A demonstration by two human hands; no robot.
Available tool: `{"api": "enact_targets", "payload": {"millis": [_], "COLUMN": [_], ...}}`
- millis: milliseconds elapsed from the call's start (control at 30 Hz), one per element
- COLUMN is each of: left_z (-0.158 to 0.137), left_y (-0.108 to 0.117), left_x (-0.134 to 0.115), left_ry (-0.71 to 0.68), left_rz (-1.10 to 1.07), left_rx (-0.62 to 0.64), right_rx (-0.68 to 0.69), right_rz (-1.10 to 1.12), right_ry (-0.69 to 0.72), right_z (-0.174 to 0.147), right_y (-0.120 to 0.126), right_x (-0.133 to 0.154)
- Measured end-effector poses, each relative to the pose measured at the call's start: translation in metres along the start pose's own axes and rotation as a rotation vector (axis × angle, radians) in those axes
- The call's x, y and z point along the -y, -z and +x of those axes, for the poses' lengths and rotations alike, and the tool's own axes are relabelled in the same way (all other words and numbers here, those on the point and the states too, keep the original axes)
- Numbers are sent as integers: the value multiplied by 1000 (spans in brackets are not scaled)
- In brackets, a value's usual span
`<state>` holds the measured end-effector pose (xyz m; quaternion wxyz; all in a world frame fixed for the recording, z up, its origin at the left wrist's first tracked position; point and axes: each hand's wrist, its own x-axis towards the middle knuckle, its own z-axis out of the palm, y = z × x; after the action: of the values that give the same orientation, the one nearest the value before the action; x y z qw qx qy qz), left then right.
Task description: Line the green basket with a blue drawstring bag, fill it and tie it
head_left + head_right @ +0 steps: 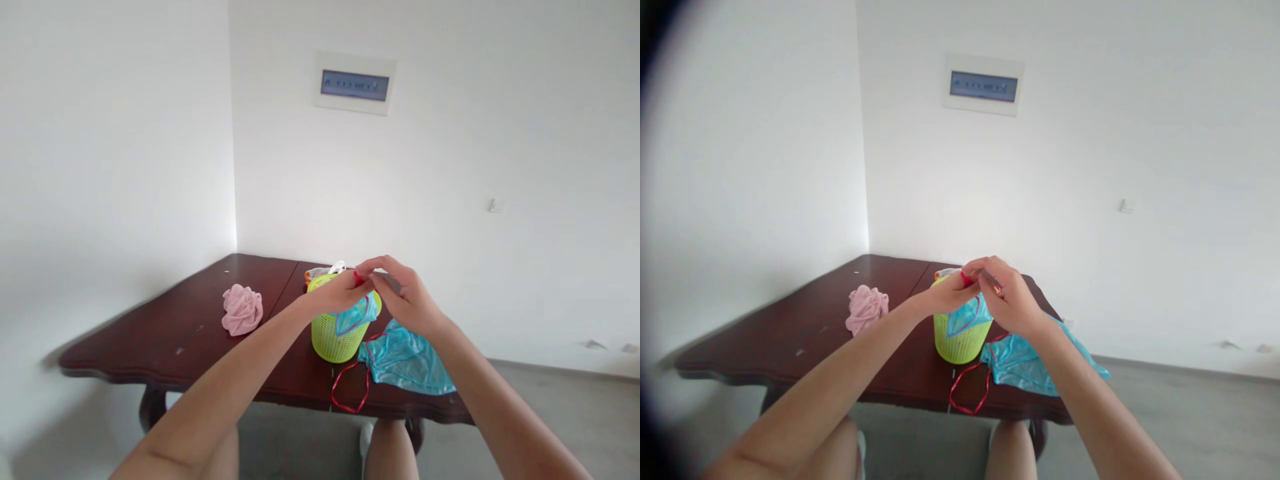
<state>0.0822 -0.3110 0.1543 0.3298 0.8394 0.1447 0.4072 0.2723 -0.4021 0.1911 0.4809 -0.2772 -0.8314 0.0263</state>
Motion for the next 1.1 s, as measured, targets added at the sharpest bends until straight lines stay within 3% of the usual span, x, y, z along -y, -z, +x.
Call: {"api": "enact_targets", "payload": {"millis": [100,267,367,533,633,700,800,900,1000,1100], "left_z": [-6,-16,-20,-28,-31,-34,-40,-50,-57,-60], "left_y": [2,4,-5,-17,-14,-9,-3,-4,-9,-11], "left_x": [4,9,10,8,6,2,-14,-39,-58,-57], "left_ry": [82,234,237,309,337,346,307,105,-117,-249], "left_rz": [-87,-384,-443,-575,-658,-665,-437,257,833,881], "left_rx": [37,68,60,-160,-212,-168,-33,8,-48,-148], "right_rx": [-194,22,-23,-238,-163,-61,-70,-223,-201,-98], "right_rz": [-153,-339,-307,-329,-472,-528,-463,-222,49,272], "right_ry": [-76,-245,-282,-140,51,122,129,61,-157,-337], "right_z": [-13,-33,-44,-69,-83,-90,-95,-92,-80,-66], "right_y": [-7,-21,-29,-48,-62,-68,-67,-61,-61,-70], "right_x": [-11,-31,-31,-24,-20,-19,-19,-27,-40,-47]}}
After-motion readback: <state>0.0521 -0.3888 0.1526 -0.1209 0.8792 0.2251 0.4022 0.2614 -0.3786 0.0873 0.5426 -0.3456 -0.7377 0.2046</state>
